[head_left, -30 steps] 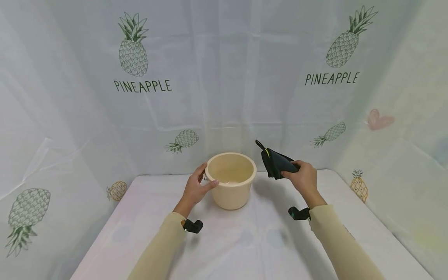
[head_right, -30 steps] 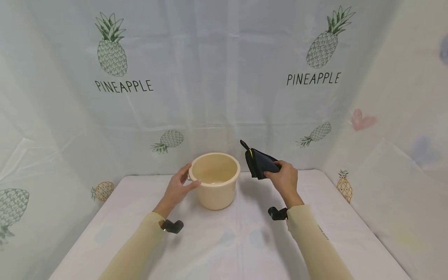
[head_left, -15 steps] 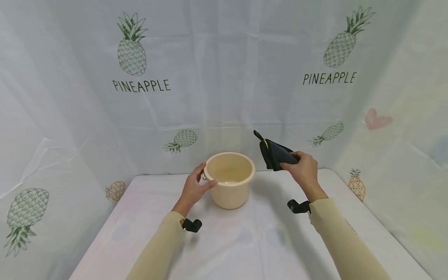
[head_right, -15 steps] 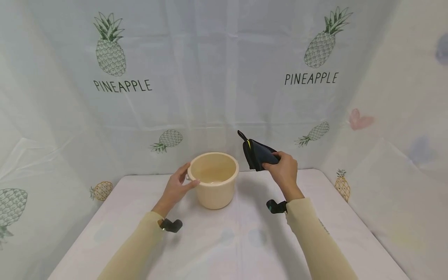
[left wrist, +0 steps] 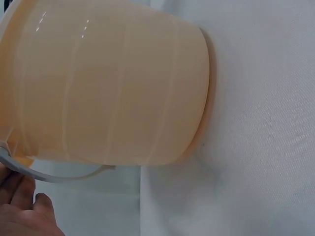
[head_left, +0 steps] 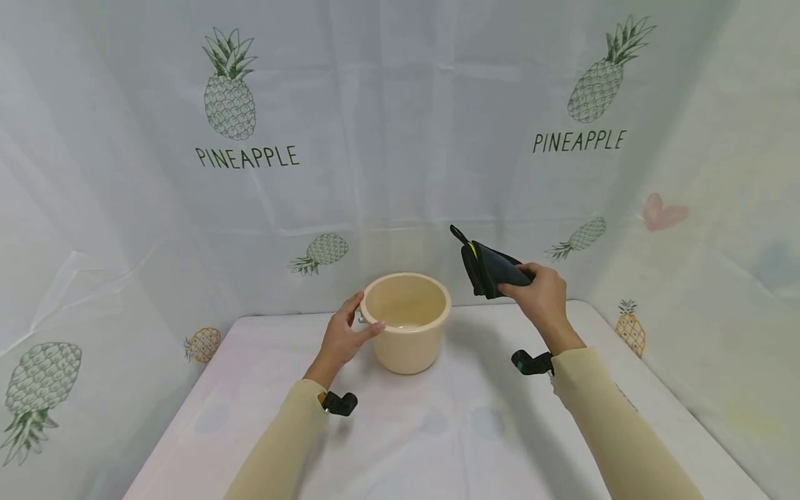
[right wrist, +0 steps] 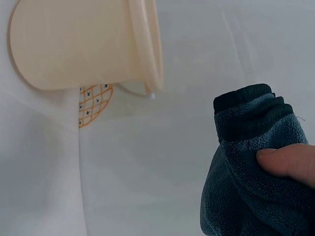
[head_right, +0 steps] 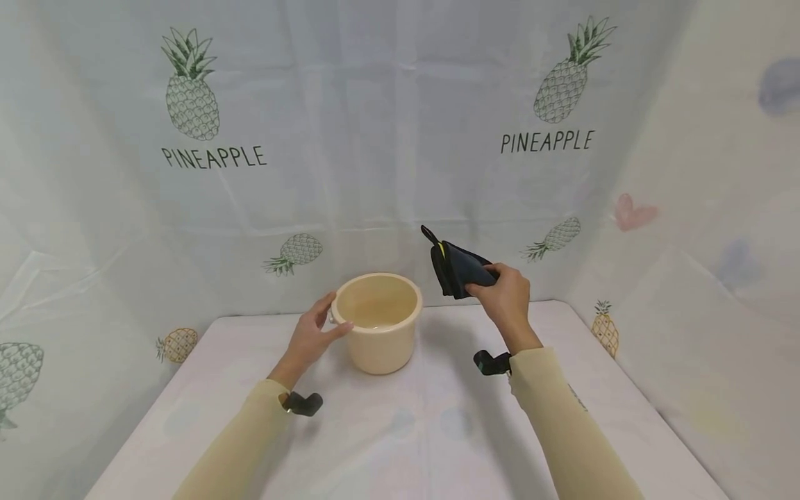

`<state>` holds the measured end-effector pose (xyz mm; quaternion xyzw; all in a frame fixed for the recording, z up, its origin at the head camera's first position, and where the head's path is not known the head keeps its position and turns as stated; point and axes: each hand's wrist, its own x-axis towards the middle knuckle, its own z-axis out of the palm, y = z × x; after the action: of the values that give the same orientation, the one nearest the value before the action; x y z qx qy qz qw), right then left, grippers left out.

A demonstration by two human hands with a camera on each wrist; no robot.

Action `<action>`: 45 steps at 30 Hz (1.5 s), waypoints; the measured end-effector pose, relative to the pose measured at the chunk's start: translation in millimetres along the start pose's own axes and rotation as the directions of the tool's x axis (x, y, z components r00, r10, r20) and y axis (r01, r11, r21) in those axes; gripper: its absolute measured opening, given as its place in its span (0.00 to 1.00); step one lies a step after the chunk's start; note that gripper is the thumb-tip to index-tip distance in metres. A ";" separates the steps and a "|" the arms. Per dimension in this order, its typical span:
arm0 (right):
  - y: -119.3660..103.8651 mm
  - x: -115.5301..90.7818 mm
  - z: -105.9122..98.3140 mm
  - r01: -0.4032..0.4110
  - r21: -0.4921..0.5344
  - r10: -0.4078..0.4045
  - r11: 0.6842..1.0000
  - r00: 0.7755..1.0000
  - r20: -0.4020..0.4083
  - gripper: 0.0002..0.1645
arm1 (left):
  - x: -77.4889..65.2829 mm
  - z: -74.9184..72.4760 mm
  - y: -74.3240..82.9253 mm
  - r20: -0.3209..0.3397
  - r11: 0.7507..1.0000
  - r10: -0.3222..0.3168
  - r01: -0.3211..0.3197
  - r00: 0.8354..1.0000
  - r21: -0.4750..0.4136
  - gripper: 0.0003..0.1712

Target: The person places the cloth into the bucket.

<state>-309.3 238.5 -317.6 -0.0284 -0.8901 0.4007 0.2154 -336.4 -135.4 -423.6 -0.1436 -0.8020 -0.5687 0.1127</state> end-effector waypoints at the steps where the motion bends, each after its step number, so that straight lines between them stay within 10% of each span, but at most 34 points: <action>1: -1.1 0.5 -0.3 0.002 0.000 -0.002 1.000 1.000 0.001 0.34 | -0.2 -0.4 -0.5 -0.002 1.000 0.000 0.000 1.000 -0.004 0.55; 19: -19.4 0.5 4.8 -0.017 0.027 0.016 0.999 1.000 0.024 0.35 | -2.1 -3.0 6.6 -0.018 1.000 -0.024 0.024 1.000 0.010 0.56; 45: -83.2 -7.1 81.8 0.076 0.185 -0.093 0.980 0.992 0.087 0.32 | -2.9 -3.0 8.4 -0.025 0.998 -0.053 0.053 0.998 0.026 0.55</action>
<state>-325.9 123.2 -307.8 0.0483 -0.8596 0.4715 0.1911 -330.6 -136.0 -416.2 -0.1139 -0.8116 -0.5626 0.1090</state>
